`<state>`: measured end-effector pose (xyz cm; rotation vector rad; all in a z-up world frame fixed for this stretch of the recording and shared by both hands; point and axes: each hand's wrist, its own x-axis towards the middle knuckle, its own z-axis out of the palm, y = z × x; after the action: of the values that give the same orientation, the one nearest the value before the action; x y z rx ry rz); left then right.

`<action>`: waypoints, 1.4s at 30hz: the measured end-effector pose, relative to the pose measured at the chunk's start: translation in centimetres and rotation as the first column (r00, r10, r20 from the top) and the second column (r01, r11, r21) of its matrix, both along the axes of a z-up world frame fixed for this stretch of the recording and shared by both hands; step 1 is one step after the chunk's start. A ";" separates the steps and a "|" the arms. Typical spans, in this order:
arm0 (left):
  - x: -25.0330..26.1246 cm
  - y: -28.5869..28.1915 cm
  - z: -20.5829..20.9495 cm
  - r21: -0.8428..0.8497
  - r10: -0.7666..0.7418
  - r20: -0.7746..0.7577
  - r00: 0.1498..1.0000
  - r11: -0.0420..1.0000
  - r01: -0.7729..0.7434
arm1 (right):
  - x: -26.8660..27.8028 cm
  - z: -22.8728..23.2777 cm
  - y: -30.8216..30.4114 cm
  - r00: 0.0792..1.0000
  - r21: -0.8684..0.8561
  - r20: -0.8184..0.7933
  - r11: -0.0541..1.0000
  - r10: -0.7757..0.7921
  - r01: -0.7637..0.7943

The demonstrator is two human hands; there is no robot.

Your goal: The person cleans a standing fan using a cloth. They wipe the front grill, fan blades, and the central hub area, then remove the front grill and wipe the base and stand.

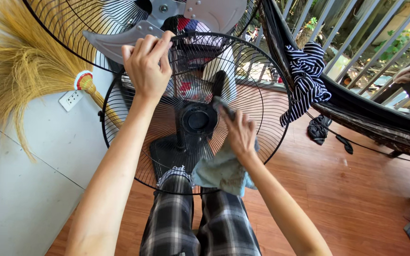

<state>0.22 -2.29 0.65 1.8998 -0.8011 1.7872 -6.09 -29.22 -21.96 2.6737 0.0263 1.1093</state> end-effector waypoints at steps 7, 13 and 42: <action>-0.3 0.4 0.1 0.005 0.015 -0.025 1.000 1.000 -0.015 | -1.1 3.3 -2.2 0.977 0.332 0.057 0.927 -0.206 0.177; -0.8 -0.4 0.2 0.005 -0.019 -0.029 0.999 1.000 0.019 | -2.6 0.9 2.0 0.998 0.065 -0.063 0.998 0.003 0.001; -6.7 -5.6 2.0 -0.377 -0.104 -0.350 0.931 0.925 -0.039 | -11.3 11.5 -4.1 0.941 0.851 0.328 0.457 -0.076 -0.260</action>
<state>-6.52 -7.87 2.67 1.8555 -0.3224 1.3795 -17.42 -33.30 -10.46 3.2995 -0.6833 2.0522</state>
